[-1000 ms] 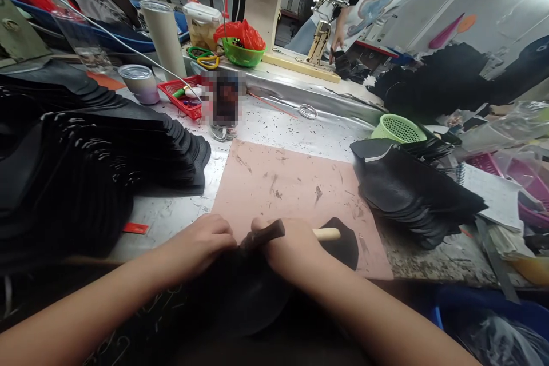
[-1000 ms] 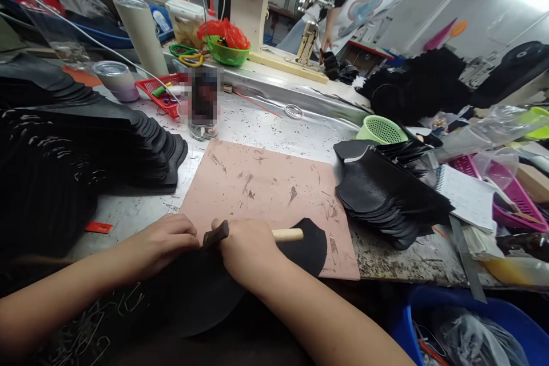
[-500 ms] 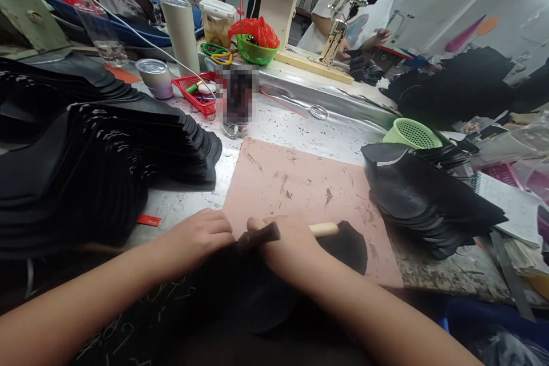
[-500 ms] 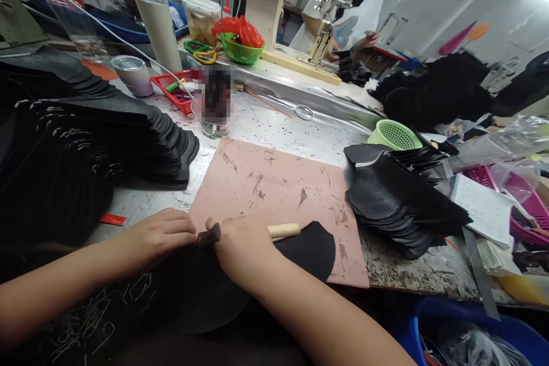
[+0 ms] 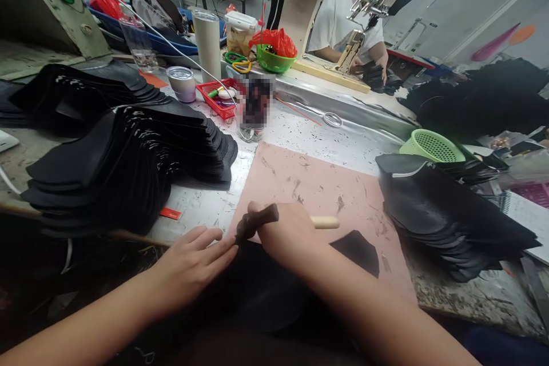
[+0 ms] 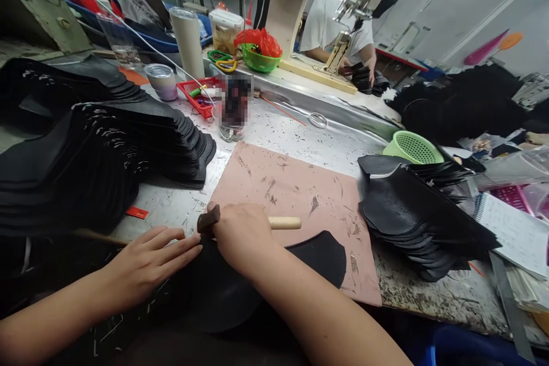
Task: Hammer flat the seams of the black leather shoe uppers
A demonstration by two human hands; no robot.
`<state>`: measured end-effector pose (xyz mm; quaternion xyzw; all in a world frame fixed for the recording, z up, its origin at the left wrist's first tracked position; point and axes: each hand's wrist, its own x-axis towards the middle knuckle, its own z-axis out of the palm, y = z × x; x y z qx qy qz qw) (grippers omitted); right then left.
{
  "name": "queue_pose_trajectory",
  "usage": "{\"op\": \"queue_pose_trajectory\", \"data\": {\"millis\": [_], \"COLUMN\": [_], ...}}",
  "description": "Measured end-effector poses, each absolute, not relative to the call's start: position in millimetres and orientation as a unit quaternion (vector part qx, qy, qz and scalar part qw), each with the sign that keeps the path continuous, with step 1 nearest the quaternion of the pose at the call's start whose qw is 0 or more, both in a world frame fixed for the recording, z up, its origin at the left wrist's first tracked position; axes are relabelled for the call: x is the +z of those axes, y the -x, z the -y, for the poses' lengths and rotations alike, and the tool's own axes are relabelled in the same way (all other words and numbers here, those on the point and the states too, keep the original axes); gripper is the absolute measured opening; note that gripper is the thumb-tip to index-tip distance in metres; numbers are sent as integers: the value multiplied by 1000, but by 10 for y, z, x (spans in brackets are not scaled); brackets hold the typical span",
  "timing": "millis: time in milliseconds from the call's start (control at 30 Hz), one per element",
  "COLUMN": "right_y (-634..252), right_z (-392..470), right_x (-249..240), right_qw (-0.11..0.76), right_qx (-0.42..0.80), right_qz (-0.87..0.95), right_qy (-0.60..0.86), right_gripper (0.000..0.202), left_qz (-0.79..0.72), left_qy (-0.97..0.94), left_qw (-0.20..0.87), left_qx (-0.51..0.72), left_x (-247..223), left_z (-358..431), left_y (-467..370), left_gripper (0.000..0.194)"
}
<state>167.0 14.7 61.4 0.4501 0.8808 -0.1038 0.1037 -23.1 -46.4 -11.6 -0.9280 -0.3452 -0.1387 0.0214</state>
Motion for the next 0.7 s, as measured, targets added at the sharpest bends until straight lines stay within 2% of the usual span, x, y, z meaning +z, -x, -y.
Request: {"op": "queue_pose_trajectory", "data": {"millis": [133, 267, 367, 400, 500, 533, 633, 700], "right_y": [-1600, -1563, -1660, -1736, -2122, -2300, -2916, -3315], "right_z": [-172, -182, -199, -204, -176, -147, -10, 88], "right_x": [646, 523, 446, 451, 526, 543, 462, 286], "right_qw": [134, 71, 53, 46, 8, -2, -19, -33], "right_qx": [-116, -115, -123, -116, -70, -54, -16, -8], "right_qz": [-880, -883, -873, -860, -789, -761, -690, -656], "right_qy": [-441, -449, -469, -494, -610, -646, -724, -754], "right_gripper": [15, 18, 18, 19, 25, 28, 31, 36], "left_qz": [376, 377, 356, 345, 305, 283, 223, 239], "left_qy": [916, 916, 923, 924, 926, 934, 955, 945], "left_qw": [30, 41, -17, -56, -145, -156, -185, -216], "left_qx": [-138, -131, -148, -156, -168, -153, -68, -57], "left_x": [-106, 33, 179, 208, 200, 182, 235, 451], "left_z": [527, 512, 491, 489, 472, 453, 334, 214], "left_y": [204, 71, -255, -411, -912, -1047, -1173, -960], "left_gripper": [36, 25, 19, 24, 56, 53, 15, 17]}}
